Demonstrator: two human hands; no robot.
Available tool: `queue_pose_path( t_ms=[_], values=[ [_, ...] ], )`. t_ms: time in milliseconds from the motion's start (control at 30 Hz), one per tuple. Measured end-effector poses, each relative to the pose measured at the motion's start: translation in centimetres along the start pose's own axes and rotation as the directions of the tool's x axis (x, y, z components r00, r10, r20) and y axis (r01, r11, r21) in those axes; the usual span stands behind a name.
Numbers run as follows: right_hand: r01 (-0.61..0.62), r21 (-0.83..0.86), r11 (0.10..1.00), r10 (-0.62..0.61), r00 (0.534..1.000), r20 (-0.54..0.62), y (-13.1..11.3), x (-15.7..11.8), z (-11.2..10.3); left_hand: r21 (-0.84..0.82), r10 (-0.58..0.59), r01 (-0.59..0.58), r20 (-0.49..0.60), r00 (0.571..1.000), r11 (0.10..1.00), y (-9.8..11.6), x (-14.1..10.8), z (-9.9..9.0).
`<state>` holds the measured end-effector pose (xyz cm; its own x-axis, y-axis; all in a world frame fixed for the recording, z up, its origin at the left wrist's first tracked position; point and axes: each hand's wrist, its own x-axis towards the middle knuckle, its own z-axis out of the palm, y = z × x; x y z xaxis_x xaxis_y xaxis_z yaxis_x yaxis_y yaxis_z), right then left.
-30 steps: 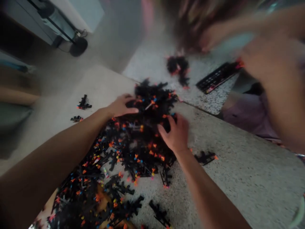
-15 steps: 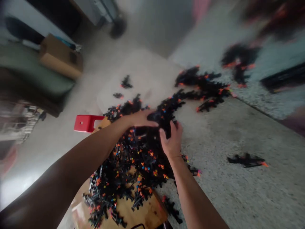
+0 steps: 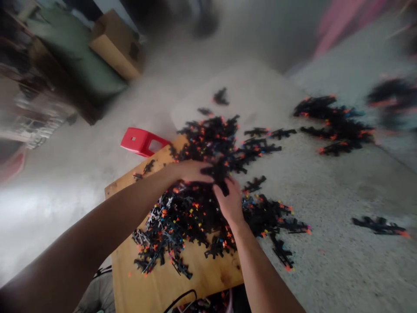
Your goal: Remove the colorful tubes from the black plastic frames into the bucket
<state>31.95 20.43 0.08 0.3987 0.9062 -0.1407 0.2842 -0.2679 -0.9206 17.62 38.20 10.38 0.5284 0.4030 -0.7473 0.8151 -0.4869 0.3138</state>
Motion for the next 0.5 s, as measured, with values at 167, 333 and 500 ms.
queue_pose_path(
  t_ms=[167, 333, 500],
  values=[
    [0.106, -0.062, 0.992, -0.101, 0.992, 0.078, -3.2, -5.0, 4.2, -0.049, 0.004, -0.008, -0.092, 0.996, 0.999, -3.6, -6.7, 5.4],
    [0.21, -0.111, 0.971, -0.186, 0.962, 0.199, -3.5, -11.0, 8.7, -0.111, -0.046, 0.021, -0.231, 0.972, 0.994, -7.6, -12.9, 11.7],
    [0.337, -0.134, 0.932, -0.289, 0.913, 0.288, -3.7, -14.6, 10.3, -0.214, -0.095, 0.032, -0.294, 0.951, 0.976, -9.0, -17.5, 16.1]
  ],
)
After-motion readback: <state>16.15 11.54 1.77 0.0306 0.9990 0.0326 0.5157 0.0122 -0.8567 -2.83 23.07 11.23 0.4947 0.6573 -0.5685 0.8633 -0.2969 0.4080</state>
